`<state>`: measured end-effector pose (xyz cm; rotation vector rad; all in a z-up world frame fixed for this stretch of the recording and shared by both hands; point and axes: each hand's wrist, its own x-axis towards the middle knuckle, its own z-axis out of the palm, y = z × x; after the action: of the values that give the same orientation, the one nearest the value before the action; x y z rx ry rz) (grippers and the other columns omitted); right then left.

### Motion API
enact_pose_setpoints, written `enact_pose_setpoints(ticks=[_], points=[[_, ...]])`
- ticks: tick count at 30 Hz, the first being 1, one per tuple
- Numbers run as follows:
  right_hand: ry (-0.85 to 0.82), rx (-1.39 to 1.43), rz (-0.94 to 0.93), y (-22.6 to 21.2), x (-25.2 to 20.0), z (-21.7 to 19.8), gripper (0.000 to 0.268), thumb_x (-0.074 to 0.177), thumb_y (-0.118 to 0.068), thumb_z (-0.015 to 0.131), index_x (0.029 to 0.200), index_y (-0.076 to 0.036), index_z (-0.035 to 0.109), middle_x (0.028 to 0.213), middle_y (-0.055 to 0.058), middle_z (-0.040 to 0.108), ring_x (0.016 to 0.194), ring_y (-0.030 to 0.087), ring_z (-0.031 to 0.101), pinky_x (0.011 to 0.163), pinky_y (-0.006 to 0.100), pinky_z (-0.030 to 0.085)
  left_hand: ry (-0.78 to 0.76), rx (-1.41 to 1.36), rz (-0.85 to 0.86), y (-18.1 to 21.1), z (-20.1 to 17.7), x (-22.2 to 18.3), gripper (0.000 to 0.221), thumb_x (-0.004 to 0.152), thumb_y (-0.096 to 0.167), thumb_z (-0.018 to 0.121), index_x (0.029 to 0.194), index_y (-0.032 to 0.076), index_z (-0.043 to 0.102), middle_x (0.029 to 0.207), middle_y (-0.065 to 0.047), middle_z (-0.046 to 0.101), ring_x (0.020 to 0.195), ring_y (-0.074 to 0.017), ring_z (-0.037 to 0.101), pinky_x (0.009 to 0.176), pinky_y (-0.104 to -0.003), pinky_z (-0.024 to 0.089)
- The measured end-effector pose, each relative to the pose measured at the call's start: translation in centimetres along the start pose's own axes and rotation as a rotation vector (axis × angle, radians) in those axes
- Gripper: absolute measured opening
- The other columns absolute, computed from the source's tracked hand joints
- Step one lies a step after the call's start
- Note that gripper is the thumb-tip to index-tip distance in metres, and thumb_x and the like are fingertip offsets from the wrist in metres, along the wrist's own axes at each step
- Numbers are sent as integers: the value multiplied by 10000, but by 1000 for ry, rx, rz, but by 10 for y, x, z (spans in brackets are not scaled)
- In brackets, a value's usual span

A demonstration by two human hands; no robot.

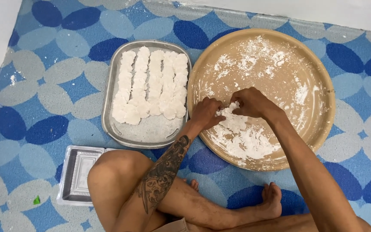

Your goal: A person sitting on the floor is pinching off small pieces of white dough-like material from a large round tray, rolling them into small balls, and placing them into a rectangular tray.

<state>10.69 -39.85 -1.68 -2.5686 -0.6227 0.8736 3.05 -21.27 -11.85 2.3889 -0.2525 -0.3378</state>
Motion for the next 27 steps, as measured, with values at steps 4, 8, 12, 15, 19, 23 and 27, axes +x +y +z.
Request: enact_pose_setpoints(ticks=[4, 8, 12, 15, 19, 23, 27], points=[[-42, -157, -7, -2, 14, 1, 291, 719, -131, 876, 996, -100, 793, 828, 110, 748, 863, 300, 755, 798, 420, 603, -9, 11, -4, -4, 5, 1, 315, 828, 342, 770, 1052, 137, 688, 973, -89, 663, 1058, -363, 624, 890, -519, 529], [72, 169, 1, 17, 11, 6, 363, 667, -88, 876, 1013, -30, 785, 805, 186, 748, 818, 300, 734, 775, 428, 588, 5, 27, -25, -6, 3, 2, 294, 829, 332, 770, 1040, 143, 694, 966, -92, 675, 1049, -367, 639, 879, -527, 538], [201, 635, 64, 28, -9, 12, 334, 709, -60, 881, 1011, 10, 756, 829, 170, 744, 817, 212, 669, 775, 361, 573, 14, 30, -22, 3, -3, 0, 311, 823, 337, 774, 1054, 144, 697, 979, -100, 680, 1058, -368, 638, 893, -529, 539], [279, 791, 91, 34, -13, 25, 369, 716, -82, 900, 1032, 14, 737, 889, 139, 759, 838, 170, 678, 785, 293, 580, 16, 23, -10, -2, 4, 4, 312, 830, 336, 772, 1055, 135, 696, 981, -111, 683, 1055, -372, 640, 886, -529, 541], [389, 1002, 73, 28, -17, 37, 362, 734, -33, 872, 1059, 11, 718, 854, 71, 744, 745, 103, 683, 726, 234, 596, 16, -12, -9, 3, -3, 1, 295, 840, 285, 768, 1067, 109, 699, 968, -124, 689, 1055, -380, 643, 895, -525, 533], [510, 1181, 131, 35, -8, 49, 331, 754, -2, 832, 1064, -18, 716, 863, 78, 751, 726, 100, 695, 716, 214, 604, 18, -1, -5, -2, 0, 6, 304, 842, 298, 768, 1081, 124, 699, 955, -98, 685, 1045, -363, 640, 888, -523, 536], [588, 1354, 143, 40, 2, 60, 311, 804, -7, 832, 1085, -49, 706, 869, 65, 758, 734, 101, 716, 744, 198, 630, 18, 5, -7, -2, 1, 6, 316, 840, 305, 770, 1092, 129, 699, 958, -99, 685, 1050, -363, 639, 892, -530, 535]])
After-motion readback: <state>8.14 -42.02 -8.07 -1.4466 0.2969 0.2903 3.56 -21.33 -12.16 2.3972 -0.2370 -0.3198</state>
